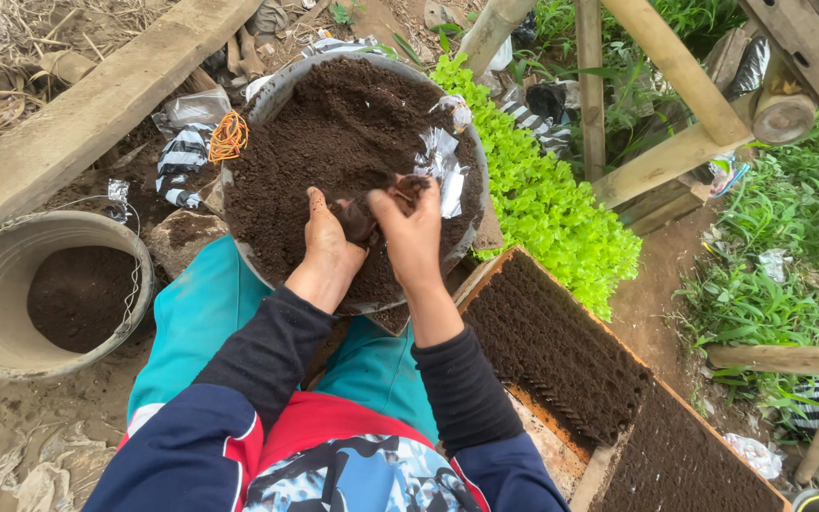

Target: The person repeatedly scoops soil from a bucket, wraps it with seeds from small packets into compact balls, and places them into a rectangular seed tray. The process is repeated continuously throughout the clip.

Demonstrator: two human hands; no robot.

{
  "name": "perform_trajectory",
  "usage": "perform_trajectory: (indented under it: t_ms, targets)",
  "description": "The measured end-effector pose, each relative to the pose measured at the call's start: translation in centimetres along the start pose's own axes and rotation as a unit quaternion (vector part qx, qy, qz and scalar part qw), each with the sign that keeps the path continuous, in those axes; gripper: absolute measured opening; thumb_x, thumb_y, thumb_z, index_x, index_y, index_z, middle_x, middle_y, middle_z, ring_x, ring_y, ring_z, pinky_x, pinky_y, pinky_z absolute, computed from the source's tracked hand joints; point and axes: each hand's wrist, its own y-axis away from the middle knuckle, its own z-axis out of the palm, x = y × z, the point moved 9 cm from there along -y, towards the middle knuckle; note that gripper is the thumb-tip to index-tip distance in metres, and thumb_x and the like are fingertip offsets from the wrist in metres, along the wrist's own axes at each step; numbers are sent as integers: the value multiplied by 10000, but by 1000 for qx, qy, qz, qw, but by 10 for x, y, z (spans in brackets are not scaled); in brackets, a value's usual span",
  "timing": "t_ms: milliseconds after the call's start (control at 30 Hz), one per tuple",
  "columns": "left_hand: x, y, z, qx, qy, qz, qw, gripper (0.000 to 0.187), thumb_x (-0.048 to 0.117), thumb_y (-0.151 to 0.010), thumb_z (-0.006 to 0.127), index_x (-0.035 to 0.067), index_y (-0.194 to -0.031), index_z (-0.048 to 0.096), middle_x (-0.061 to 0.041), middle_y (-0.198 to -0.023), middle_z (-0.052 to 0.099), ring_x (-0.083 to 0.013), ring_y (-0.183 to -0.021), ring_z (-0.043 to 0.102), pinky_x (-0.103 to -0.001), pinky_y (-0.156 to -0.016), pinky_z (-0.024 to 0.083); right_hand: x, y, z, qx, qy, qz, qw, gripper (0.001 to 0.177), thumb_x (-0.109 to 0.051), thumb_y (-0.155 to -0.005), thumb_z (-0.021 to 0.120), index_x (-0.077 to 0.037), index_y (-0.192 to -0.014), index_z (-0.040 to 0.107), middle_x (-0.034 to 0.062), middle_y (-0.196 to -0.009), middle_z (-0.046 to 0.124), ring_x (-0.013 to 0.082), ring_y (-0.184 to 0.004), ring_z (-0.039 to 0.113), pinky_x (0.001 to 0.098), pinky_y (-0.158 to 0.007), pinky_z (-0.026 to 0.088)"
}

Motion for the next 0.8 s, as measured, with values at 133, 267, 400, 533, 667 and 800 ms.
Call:
perform_trajectory:
  t_ms: [133, 267, 400, 533, 667, 800]
  targets:
    - [-12, -22, -1, -9, -57, 76, 995, 637, 543, -915, 344, 40, -726, 686, -143, -626, 621, -230, -514, 600, -287, -480, 527, 36, -7, -15, -63, 144, 6, 988, 333, -81, -650, 780, -35, -934, 612, 118, -804, 622, 200, -762, 612, 336, -628, 517]
    - [-4, -22, 4, -80, -135, 125, 980, 526, 435, -941, 374, 46, -667, 601, -58, -505, 441, -162, -407, 469, -244, -379, 433, 47, -10, -91, 11, 93, 19, 995, 275, -5, -661, 729, -45, -905, 608, 68, -748, 600, 144, -701, 565, 275, -603, 492]
    - [14, -18, 4, -127, -282, 271, 912, 286, 226, -924, 564, 89, -674, 583, -51, -516, 501, -113, -429, 526, -215, -429, 498, 39, 12, -217, 142, 146, -15, 979, 237, -3, -669, 749, -76, -836, 596, 31, -712, 616, 89, -674, 556, 210, -608, 483]
    - [32, 12, -2, -160, -384, 327, 849, 178, 159, -967, 580, 102, -799, 591, -37, -701, 613, -86, -565, 563, -195, -502, 488, 38, 78, -320, 252, 272, 47, 928, 196, -82, -720, 724, -128, -777, 542, -27, -699, 570, 33, -634, 487, 192, -587, 425]
    - [43, 65, 12, -199, -542, 611, 542, 233, -9, -1104, 597, -55, -876, 614, -160, -850, 618, -274, -837, 586, -414, -769, 426, 80, 141, -397, 322, 376, 202, 845, 208, -190, -759, 697, -140, -720, 499, -40, -635, 474, 78, -583, 393, 266, -557, 333]
    - [38, 44, -10, -165, -578, 602, 526, 237, 61, -1247, 572, -69, -1050, 556, -149, -907, 533, -259, -842, 493, -410, -803, 401, 156, 191, -438, 353, 356, 348, 792, 268, -244, -848, 660, -61, -998, 535, 0, -654, 395, 115, -543, 305, 310, -517, 281]
